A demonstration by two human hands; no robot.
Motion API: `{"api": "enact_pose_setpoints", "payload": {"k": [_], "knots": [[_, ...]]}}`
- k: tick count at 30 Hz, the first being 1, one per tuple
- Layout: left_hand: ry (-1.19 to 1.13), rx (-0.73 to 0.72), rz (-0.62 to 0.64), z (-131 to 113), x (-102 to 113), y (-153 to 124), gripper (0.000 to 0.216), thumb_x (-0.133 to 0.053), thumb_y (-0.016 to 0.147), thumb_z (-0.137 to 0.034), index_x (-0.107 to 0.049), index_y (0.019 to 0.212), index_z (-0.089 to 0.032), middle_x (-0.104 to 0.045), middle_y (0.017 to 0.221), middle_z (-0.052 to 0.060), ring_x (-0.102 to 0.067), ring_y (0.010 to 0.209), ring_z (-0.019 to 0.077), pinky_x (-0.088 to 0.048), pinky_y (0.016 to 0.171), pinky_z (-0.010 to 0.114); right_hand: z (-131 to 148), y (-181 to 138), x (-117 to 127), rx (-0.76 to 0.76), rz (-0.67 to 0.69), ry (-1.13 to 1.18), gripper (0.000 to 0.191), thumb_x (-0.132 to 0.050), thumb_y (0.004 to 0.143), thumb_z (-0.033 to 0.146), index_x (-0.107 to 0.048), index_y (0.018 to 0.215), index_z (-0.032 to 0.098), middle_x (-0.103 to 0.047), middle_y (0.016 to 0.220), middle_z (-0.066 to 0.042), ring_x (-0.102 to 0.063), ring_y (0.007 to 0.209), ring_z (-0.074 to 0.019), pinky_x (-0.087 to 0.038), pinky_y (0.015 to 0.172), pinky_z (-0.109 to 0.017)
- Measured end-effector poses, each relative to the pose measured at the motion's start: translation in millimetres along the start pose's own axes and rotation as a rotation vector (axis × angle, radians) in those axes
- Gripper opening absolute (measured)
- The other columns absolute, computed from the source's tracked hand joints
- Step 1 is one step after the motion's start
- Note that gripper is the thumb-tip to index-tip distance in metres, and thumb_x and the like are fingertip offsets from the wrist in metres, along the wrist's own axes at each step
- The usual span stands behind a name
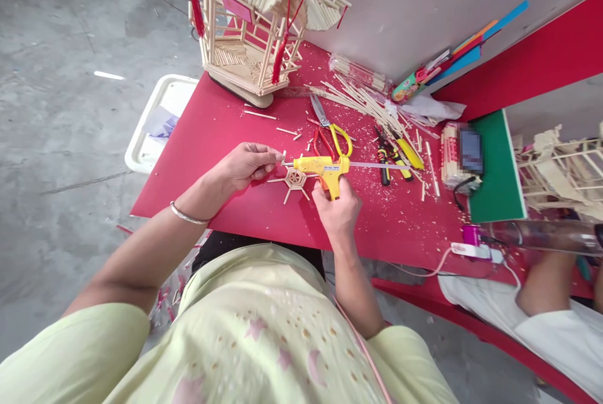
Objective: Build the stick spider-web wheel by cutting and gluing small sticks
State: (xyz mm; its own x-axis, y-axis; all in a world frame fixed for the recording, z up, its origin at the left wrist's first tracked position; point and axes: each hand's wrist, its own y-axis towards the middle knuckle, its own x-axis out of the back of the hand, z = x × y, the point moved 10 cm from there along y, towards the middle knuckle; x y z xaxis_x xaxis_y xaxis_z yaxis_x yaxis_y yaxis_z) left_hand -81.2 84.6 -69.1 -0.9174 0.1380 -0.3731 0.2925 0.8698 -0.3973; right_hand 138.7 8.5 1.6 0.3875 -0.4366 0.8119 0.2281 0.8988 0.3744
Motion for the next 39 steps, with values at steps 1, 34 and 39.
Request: {"api": "enact_pose_setpoints", "payload": {"k": [1, 34, 39], "knots": [[-0.009, 0.002, -0.002, -0.1, 0.3, -0.1, 0.031, -0.091, 0.062, -0.029, -0.072, 0.076, -0.008, -0.055, 0.051, -0.002, -0.035, 0.035, 0.0019, -0.02, 0.036, 0.019, 0.3, -0.3, -0.1, 0.0, 0.003, -0.001, 0.036, -0.062, 0.084, 0.045, -0.071, 0.103, 0.017, -0.077, 0.081, -0.009, -0.07, 0.07, -0.023, -0.052, 0.069, -0.032], [-0.023, 0.022, 0.002, -2.7, -2.7, -3.6, 0.027, -0.089, 0.063, -0.025, -0.07, 0.074, -0.008, -0.055, 0.052, -0.001, -0.035, 0.035, 0.0027, -0.02, 0.036, 0.019, -0.1, 0.7, -1.3, -0.01, -0.022, 0.039, 0.036, -0.061, 0.086, 0.046, -0.072, 0.103, 0.017, -0.075, 0.078, -0.008, -0.068, 0.068, -0.0222, -0.051, 0.069, -0.032], [0.025, 0.022, 0.009, -1.2, -2.5, -3.0, 0.027, -0.088, 0.065, -0.027, -0.069, 0.073, -0.009, -0.055, 0.052, -0.002, -0.035, 0.035, 0.0027, -0.02, 0.035, 0.02, -15.8, 9.4, 1.8, -0.027, -0.046, 0.029, 0.037, -0.064, 0.086, 0.051, -0.071, 0.1, 0.018, -0.074, 0.082, -0.009, -0.068, 0.072, -0.0231, -0.052, 0.072, -0.034]]}}
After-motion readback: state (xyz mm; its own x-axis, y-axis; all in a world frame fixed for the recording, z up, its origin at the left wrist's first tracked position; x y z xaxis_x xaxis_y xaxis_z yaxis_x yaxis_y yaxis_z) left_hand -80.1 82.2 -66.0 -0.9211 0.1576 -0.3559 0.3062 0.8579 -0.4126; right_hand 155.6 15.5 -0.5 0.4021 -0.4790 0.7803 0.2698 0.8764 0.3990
